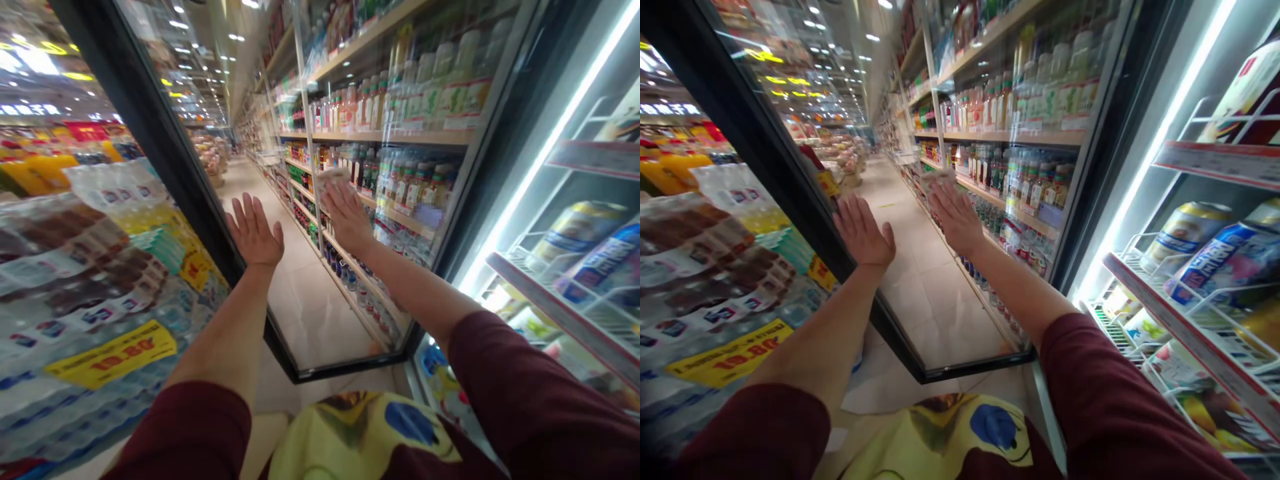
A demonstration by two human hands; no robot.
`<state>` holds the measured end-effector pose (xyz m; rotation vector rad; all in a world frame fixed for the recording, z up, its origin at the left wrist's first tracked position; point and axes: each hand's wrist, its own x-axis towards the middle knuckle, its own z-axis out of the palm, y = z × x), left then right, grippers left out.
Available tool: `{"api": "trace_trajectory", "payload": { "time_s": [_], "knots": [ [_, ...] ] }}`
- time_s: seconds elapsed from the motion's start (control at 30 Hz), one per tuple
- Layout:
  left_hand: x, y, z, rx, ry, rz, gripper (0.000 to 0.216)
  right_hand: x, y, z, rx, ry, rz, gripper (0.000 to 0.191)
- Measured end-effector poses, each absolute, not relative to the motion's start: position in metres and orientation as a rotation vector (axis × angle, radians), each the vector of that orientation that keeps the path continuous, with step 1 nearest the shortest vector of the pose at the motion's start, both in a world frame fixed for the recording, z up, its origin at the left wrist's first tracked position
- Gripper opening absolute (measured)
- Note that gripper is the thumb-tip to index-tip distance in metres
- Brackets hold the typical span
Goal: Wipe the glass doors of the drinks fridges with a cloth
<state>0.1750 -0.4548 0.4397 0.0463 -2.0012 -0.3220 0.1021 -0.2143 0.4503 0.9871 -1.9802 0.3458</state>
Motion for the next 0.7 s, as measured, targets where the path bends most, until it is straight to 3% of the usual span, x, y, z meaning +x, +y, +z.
{"api": "trace_trajectory", "payload": {
  "time_s": [0.27, 0.47, 0.7],
  "knots": [
    [0.175, -0.456, 0.439, 0.044, -1.998, -0.272, 0.079, 0.114, -0.210, 0.414, 1.274, -2.002, 0.202, 0.057],
    [0.175, -0.456, 0.439, 0.044, -2.020, -0.289, 0.081, 0.097, -0.218, 0.455, 0.965, -1.887, 0.370, 0.060],
    [0.177, -0.456, 0.439, 0.031, -1.989, -0.295, 0.079, 0.102, -0.222, 0.404, 1.188, -1.706, 0.189, 0.057]
  ]
}}
